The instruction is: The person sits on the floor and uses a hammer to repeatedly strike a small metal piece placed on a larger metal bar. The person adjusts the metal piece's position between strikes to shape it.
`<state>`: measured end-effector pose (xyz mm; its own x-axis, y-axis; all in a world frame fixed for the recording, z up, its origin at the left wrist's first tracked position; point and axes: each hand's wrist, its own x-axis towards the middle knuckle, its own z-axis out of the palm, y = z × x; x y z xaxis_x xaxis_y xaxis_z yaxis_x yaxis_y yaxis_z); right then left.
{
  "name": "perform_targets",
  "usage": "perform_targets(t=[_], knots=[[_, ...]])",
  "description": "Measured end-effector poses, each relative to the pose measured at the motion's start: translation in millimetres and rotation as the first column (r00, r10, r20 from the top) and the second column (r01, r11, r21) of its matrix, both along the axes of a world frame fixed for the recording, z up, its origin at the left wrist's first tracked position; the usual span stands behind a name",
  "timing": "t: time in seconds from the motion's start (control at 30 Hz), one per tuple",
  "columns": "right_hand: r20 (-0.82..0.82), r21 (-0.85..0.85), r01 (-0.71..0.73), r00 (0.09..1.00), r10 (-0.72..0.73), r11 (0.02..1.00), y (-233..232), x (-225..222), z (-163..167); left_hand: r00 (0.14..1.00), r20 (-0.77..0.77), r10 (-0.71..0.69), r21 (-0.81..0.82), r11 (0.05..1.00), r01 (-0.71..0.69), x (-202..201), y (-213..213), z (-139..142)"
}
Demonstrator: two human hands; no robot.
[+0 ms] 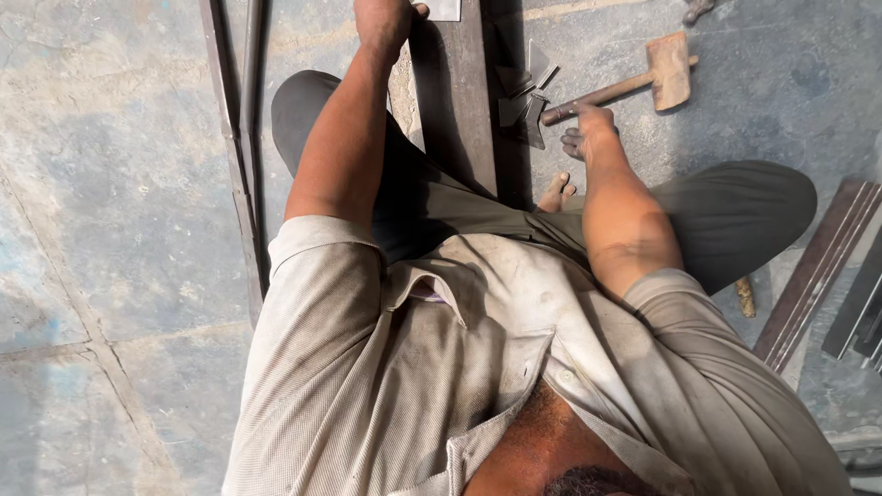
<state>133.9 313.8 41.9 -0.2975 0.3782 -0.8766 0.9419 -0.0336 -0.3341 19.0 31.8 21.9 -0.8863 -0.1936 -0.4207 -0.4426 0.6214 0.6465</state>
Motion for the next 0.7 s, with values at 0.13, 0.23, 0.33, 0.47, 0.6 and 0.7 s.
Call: perform_targets(t=[0.13,0.23,0.33,0.47,0.6,0.7], knots=[[-0.158,-0.176,-0.098,0.985,0.07,0.98,-16.8,-2.7,7.7,0.991,-0.049,0.126,-0.053,0.99,-0.128,5.2,-2.6,12.8],[-0.122,-0.148,-0.034,0.992,0.015,0.988,-24.7,-2.5,5.1,0.993,-0.069,0.096,-0.049,0.994,-0.099,6.8,-5.8,11.0],[-0.168,-0.109,0.126,0.975,-0.143,0.986,-22.1,-4.1,3.9,0.999,-0.042,-0.021,0.021,1.0,0.022,3.9,-5.4,3.7],[-0.115,-0.118,0.063,0.99,-0.077,0.991,-15.7,-7.1,8.6,0.995,0.02,-0.102,0.02,0.995,0.101,-0.9,2.2,0.5],[-0.147,-0.066,-0.11,0.984,0.1,0.992,-22.6,-4.4,17.7,0.995,-0.075,0.065,0.064,0.996,-0.061,-2.1,9.4,11.0],[-0.197,-0.099,0.097,0.974,-0.115,0.99,-25.4,-6.7,16.2,0.981,-0.044,0.187,0.049,0.982,-0.185,-6.7,12.1,14.8]])
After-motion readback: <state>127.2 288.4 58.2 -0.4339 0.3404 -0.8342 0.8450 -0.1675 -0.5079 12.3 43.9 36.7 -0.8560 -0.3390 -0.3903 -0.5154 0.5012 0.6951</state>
